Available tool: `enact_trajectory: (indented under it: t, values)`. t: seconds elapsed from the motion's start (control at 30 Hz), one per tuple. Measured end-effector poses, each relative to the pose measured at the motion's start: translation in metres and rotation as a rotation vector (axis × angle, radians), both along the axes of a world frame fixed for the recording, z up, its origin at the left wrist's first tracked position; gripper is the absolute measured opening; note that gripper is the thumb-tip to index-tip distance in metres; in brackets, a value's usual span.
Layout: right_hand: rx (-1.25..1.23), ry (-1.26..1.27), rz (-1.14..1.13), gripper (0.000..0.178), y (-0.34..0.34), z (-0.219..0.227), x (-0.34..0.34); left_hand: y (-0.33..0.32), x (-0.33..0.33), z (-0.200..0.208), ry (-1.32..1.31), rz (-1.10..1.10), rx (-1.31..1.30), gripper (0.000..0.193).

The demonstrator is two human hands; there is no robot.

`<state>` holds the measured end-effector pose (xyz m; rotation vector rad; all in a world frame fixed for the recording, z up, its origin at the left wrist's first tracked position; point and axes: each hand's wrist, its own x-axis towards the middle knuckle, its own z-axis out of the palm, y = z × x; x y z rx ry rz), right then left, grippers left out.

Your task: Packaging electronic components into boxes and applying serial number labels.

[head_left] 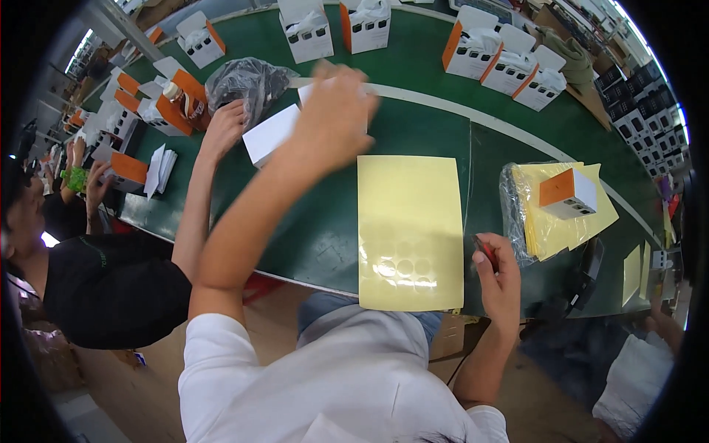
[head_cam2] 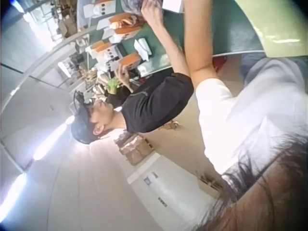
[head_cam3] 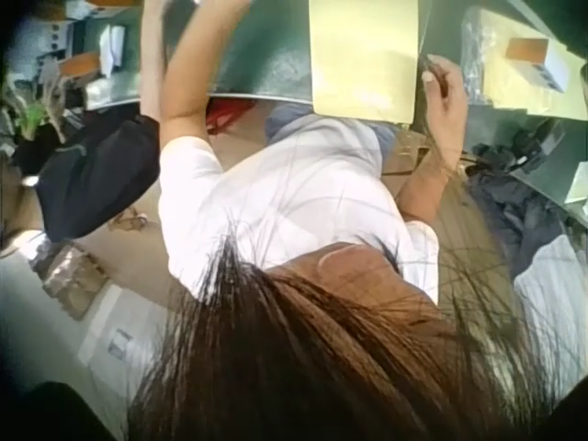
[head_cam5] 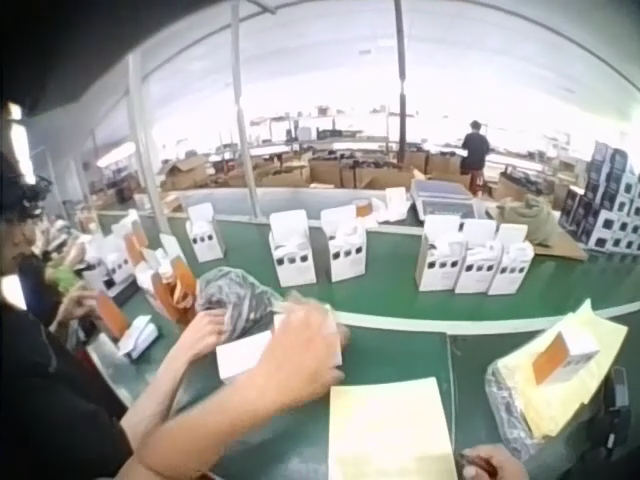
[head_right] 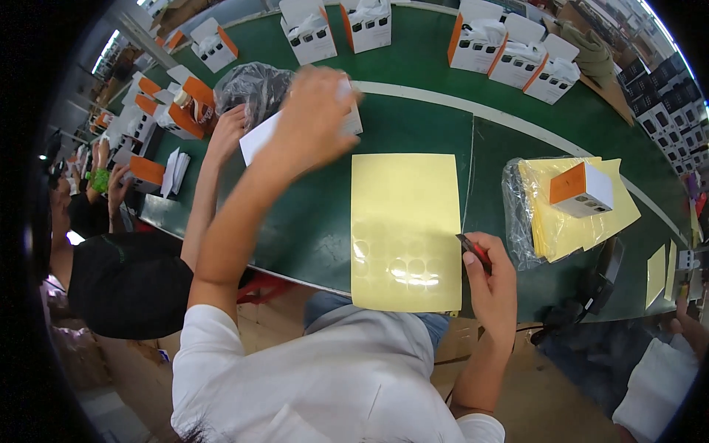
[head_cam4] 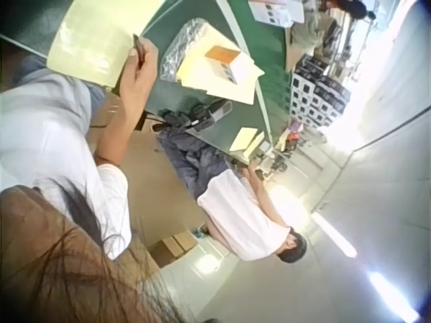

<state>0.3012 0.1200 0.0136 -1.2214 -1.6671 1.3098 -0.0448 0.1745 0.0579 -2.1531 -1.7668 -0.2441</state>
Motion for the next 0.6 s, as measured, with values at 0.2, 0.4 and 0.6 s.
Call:
enact_trajectory:
  t: [0.2,0.4,0.6]
  values:
    - [0.13,-0.156,0.101,0.017,0.033,0.0,-0.007,-0.027,0.06,-0.108,-0.54,-0.448,-0.439,0.073]
    - [0.203,-0.323,0.165,0.02,0.038,-0.003,-0.005,-0.028,0.049,-0.11,-0.383,-0.404,-0.496,0.085]
    - [0.293,-0.46,0.205,0.017,0.05,-0.015,-0.03,-0.019,0.07,-0.122,-0.557,-0.505,-0.506,0.07]
